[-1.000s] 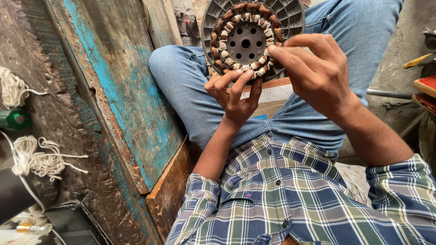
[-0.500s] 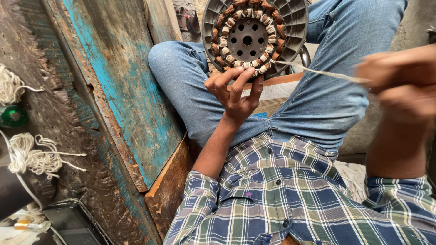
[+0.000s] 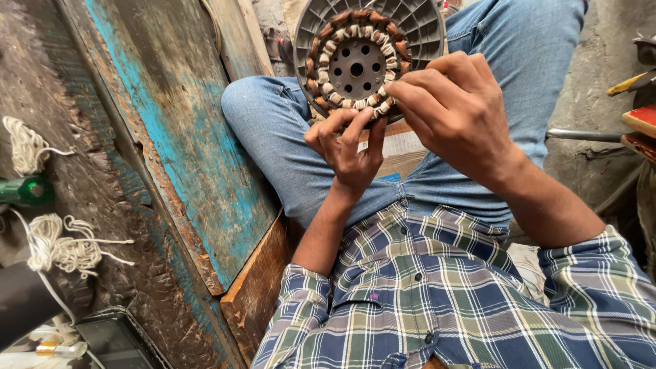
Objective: The person sits cross-legged and uses a screwdriver and white string to secure copper windings on a motor stator. They repeatedly wrap and tuck the string into the stator slots, adjusting the windings as needed.
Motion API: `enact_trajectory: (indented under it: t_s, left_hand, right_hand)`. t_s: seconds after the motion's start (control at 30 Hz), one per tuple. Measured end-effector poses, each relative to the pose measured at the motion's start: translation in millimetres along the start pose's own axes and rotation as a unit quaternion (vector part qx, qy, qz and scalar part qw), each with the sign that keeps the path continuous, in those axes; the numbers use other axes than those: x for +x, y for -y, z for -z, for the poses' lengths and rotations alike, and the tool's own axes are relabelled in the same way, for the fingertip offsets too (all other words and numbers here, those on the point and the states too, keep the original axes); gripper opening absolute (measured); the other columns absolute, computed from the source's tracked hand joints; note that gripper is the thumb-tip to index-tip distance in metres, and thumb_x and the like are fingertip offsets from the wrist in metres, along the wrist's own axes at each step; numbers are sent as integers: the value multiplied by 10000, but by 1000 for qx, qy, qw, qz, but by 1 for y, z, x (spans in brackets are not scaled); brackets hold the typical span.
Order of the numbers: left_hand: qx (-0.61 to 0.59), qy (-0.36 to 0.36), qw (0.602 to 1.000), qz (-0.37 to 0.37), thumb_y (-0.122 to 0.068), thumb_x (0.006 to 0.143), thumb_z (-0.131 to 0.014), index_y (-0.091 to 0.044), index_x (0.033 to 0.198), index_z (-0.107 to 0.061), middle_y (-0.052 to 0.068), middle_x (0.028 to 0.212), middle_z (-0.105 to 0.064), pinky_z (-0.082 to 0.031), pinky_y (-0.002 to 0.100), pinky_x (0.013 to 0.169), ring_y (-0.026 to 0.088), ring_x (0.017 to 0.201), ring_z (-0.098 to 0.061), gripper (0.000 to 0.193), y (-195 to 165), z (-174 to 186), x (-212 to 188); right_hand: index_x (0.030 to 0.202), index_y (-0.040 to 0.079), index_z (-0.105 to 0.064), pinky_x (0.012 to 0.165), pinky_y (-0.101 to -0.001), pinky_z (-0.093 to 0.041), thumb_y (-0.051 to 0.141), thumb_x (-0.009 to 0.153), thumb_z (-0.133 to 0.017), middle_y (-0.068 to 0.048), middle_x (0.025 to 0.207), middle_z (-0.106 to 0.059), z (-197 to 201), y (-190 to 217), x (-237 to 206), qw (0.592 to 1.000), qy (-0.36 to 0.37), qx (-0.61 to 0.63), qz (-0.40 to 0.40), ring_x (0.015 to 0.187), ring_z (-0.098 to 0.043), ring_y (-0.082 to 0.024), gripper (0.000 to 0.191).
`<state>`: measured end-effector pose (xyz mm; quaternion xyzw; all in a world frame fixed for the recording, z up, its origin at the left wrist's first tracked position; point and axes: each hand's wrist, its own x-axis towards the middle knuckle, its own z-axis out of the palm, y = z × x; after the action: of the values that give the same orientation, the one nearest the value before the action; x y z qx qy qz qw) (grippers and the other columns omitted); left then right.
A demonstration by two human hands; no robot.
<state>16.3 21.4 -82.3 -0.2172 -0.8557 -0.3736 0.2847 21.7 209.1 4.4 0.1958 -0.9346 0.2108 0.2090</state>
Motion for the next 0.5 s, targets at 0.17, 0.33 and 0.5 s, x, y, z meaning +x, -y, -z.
enact_trajectory:
  t_s: [0.17,0.33,0.5]
  left_hand:
    - [4,-3,1000,14,-186,887,-894,-171,1156,-693,-16,1038,-585,-365,358,901,177,1002,-481,336,-13,-5,2]
    - [4,-13,1000,0,-178,873,-897,-167,1151,-691,-21,1030,-586,-362,367,888,178,982,-483,346,-11,-6,3]
    - [2,-13,1000,-17,-183,875,-903,-175,1158,-700,-32,1026,-592,-369,361,872,169,984,-484,349,-7,-7,4]
  right_hand:
    - [1234,61,-702,814,-315,-452,138,964,-771,-6,1081,-697,11,-2,16,997,31,-69,28,968,-589,-172,289]
    - [1209,36,-703,724,-293,-446,153,877,-729,-14,1010,-674,8,-2,16,987,73,-129,59,870,-578,-162,352]
    - [1352,8,-660,671,-299,-437,130,1026,-728,-63,1033,-627,-9,-10,11,992,64,-101,26,816,-559,-157,355]
